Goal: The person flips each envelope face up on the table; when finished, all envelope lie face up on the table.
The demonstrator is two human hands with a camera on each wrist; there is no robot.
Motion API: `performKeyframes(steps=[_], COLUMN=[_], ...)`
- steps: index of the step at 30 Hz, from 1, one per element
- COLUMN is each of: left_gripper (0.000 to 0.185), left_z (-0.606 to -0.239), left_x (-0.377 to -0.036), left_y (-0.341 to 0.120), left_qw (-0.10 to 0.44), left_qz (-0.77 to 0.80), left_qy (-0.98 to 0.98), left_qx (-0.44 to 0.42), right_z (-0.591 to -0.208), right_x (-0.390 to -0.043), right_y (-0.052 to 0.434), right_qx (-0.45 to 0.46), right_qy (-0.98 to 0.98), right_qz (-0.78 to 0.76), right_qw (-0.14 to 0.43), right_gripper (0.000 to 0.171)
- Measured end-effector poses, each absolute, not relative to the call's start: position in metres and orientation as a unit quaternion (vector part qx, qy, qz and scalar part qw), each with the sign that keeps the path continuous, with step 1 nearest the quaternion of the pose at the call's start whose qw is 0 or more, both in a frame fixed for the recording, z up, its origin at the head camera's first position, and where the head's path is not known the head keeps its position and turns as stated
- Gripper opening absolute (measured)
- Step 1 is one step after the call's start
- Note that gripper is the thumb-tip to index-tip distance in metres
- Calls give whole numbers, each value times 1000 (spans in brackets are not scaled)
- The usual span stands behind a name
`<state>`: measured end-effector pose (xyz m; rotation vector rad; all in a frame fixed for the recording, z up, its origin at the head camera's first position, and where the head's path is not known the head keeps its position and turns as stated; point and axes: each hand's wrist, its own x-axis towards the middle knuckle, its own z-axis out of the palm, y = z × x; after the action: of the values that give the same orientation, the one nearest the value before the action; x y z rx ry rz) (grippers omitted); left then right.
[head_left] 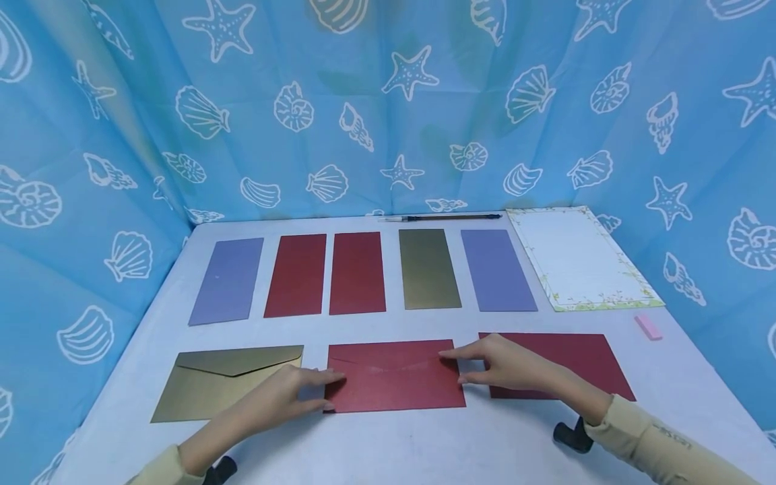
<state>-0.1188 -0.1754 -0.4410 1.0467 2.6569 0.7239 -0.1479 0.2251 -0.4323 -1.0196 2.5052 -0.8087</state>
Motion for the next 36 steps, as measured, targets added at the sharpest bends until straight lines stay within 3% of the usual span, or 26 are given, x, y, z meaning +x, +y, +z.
performKeyframes(steps=[11,36], left_gripper=[52,63], left_z=[-440,-436], left_x=[-117,-127], left_y=[-168,-107], left_qw=[78,106], left_qz=[279,302], left_qy=[887,826], left_qx=[359,464], right_z=[-429,-424], right_x=[-144,-120], right_y=[231,280], right_qx=[-343,-270], right_qy=[883,906], right_qz=[-285,-309], right_qw=[149,102], right_gripper=[51,61])
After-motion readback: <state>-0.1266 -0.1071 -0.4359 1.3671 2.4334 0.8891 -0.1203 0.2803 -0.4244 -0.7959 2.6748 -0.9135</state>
